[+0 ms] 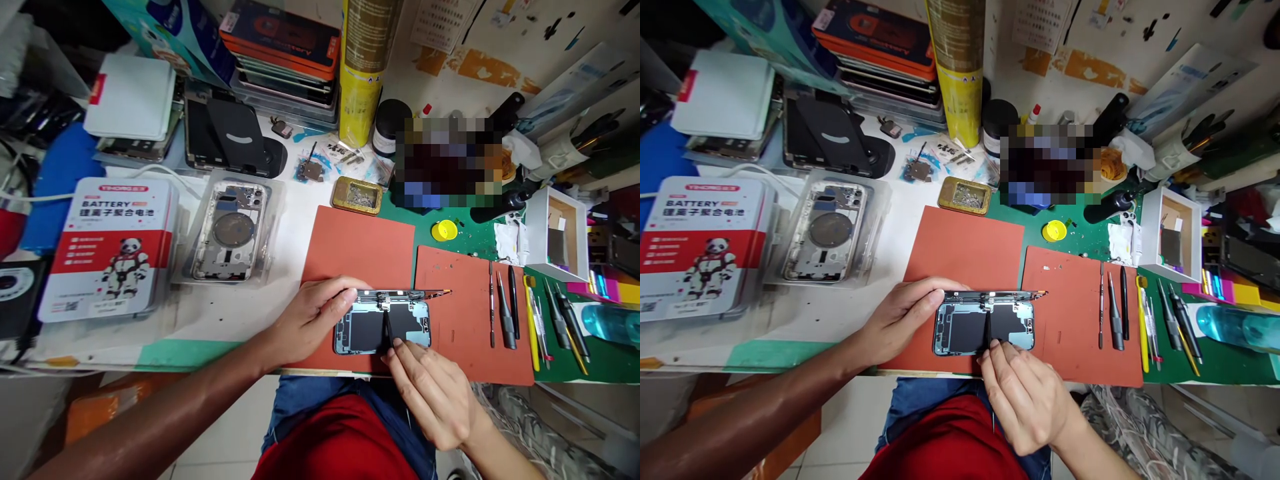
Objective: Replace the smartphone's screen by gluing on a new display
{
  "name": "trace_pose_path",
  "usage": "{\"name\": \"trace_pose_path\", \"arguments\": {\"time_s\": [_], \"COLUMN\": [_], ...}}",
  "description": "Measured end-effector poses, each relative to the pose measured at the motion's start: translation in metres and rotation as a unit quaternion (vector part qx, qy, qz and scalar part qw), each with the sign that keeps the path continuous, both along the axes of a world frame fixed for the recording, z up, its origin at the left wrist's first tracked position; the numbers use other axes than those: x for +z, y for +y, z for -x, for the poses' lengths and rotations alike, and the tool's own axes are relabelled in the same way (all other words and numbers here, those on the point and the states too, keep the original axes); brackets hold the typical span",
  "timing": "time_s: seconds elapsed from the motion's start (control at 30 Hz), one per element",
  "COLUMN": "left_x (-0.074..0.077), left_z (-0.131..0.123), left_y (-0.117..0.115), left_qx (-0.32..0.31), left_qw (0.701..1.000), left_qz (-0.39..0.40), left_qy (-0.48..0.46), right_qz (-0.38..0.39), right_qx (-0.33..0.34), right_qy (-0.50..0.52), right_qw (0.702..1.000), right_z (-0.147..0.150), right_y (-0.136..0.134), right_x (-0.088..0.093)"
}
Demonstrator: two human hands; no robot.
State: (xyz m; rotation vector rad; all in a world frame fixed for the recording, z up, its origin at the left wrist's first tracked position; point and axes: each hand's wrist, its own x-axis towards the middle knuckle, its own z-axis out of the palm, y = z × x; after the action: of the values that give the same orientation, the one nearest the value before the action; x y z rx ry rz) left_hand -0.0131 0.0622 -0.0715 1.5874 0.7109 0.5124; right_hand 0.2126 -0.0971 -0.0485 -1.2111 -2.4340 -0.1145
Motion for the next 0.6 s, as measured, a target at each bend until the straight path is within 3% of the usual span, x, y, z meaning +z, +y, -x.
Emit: {"name": "trace_pose_path", "arguments": {"time_s": [0.17,0.3,0.43,0.53,0.6], "left_x": [0.000,-0.002,-0.005,-0.007,-0.008], "left_z": [0.000,0.002,0.002,0.001,0.000], "left_y": [-0.001,-0.002,-0.002,0.000,0.001], "left_qx": [0.002,0.007,0.031,0.078,0.113], "left_qw": [1.000,1.000,0.999,0.997,0.991], "left_qz": [0.008,0.005,0.000,0.026,0.065], "left_qy": [0.001,0.019,0.023,0.015,0.012], "right_qz": [-0.015,-0.025,-0.023,-0.012,0.008], "right_qx": [-0.006,-0.056,-0.156,-0.267,-0.364], "right_qy": [-0.003,0.043,0.166,0.257,0.245], "right_qw": [1.000,0.997,0.973,0.929,0.899], "right_z": [0.000,0.000,-0.004,-0.014,-0.024], "right_y": [-0.007,-0.015,-0.034,-0.048,-0.049], "right_x": [-0.007,-0.002,0.002,0.000,-0.002]}}
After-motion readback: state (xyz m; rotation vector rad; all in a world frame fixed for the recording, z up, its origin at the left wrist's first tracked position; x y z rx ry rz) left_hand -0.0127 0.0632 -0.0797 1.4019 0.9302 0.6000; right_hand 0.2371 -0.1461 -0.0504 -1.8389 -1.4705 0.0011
